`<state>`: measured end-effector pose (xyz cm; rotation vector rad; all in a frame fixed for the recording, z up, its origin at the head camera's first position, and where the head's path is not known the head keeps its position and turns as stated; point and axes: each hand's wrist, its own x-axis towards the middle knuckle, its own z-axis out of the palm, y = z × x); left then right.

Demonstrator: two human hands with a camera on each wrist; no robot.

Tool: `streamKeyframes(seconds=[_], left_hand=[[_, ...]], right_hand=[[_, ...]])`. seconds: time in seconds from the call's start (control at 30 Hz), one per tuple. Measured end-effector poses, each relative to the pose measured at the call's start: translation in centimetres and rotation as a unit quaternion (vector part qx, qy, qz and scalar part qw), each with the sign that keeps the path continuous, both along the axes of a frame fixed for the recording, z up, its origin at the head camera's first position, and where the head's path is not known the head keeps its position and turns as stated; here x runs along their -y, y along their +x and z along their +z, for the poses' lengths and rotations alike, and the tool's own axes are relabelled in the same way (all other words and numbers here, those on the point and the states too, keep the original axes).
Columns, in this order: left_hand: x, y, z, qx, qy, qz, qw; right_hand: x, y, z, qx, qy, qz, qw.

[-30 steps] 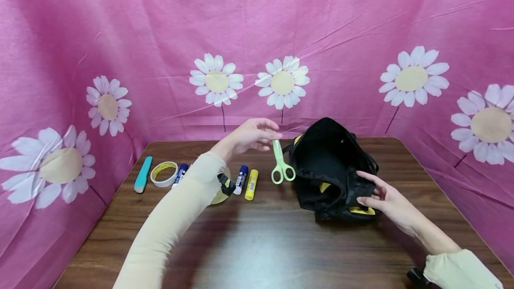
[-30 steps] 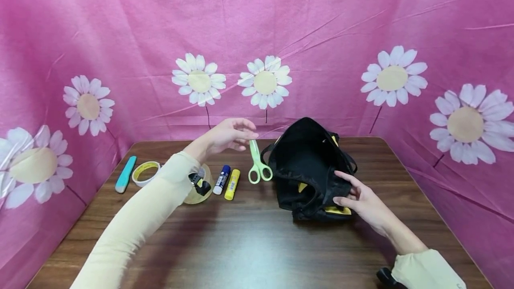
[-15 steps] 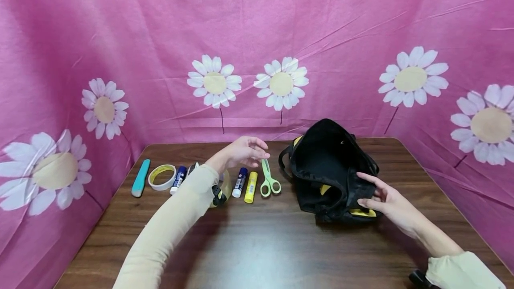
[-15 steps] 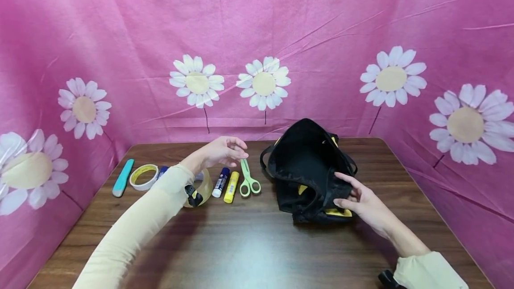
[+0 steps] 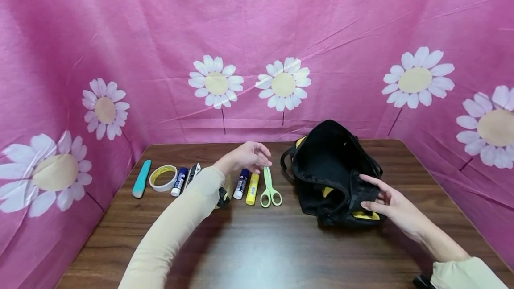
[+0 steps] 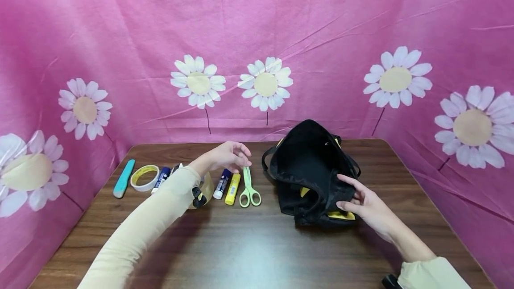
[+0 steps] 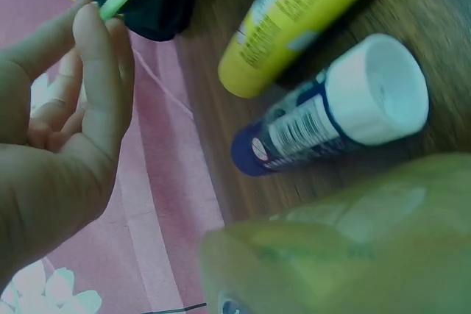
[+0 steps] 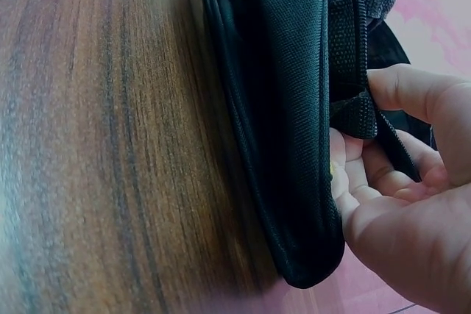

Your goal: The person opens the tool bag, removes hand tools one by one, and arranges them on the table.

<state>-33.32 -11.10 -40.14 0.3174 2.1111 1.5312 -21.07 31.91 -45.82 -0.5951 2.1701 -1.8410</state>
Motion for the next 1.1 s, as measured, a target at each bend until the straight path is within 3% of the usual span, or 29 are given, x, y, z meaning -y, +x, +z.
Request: streamKeyframes(seconds=[0.17, 0.33, 1.1], left_hand=[[0.0, -0.3, -0.7, -0.025, -0.050, 0.005, 0.9984], [-0.2, -0.7, -1.2, -0.017, -0.080, 0.013, 0.9966], [-1.6, -0.9, -3.0, -0.036, -0.154, 0.030, 0.9870]], right_hand=[[0.1, 0.0, 0.1, -0.001, 0.006, -0.008, 1.000], [0.3, -0.1, 0.1, -0.001, 0.010, -0.012, 1.000], [0.3, 0.2, 0.3, 0.010, 0.018, -0.017, 1.000]])
